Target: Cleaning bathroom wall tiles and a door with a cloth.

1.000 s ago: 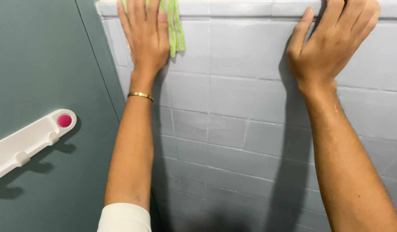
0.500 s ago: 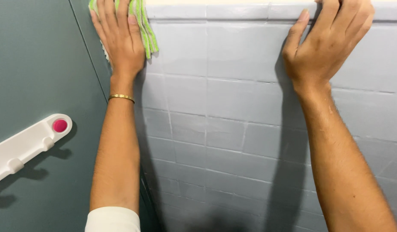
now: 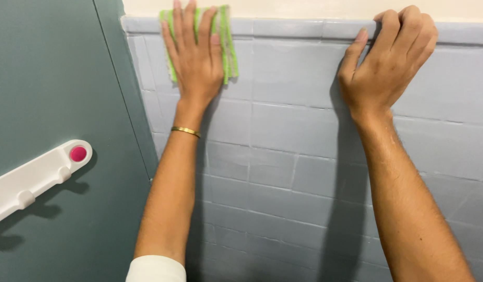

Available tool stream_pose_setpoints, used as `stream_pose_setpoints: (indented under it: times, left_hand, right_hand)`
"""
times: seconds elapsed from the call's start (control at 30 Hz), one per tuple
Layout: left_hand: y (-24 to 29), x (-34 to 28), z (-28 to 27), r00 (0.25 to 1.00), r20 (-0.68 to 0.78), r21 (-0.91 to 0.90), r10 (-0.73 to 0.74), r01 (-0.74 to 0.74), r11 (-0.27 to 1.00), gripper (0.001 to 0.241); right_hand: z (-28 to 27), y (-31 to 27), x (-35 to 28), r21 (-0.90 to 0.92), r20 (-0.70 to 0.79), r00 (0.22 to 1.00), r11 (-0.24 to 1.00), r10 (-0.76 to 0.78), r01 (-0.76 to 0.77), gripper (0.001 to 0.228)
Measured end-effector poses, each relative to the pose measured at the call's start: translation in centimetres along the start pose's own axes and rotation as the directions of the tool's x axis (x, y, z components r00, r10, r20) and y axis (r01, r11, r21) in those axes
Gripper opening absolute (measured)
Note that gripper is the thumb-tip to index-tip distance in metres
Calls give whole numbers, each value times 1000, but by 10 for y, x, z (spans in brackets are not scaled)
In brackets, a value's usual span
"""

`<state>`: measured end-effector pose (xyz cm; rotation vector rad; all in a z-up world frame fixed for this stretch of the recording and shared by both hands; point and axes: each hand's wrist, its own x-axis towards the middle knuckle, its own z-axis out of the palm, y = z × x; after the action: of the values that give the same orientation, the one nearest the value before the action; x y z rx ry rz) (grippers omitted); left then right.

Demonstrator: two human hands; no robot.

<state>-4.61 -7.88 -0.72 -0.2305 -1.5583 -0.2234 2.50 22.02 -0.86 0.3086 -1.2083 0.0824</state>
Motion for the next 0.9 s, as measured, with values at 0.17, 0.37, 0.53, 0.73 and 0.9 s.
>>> stream_pose_setpoints:
  times: [0.17, 0.37, 0.53, 0.73, 0.9]
  left_hand:
    - [51, -1, -6, 999, -14, -17, 38, -38, 999, 42]
    - [106, -3, -6, 996, 70, 28, 47, -49, 998, 45]
    - [145, -4, -17, 993, 77, -5, 92, -92, 996, 46]
    - [179, -3, -16, 988, 113, 37, 109, -114, 993, 47]
    - [181, -6, -10, 985, 16, -7, 174, -174, 985, 45]
  right_hand:
    - [-1, -2, 1, -21, -1, 1000, 1000, 6, -6, 25]
    - [-2, -3, 0, 7, 13, 1000, 1000, 11, -11, 25]
    - [-4, -5, 2, 42, 28, 999, 999, 34, -35, 26]
    - [-7, -11, 5, 73, 20, 999, 997, 37, -38, 24]
    - [-6, -7, -1, 93, 36, 999, 995, 34, -37, 24]
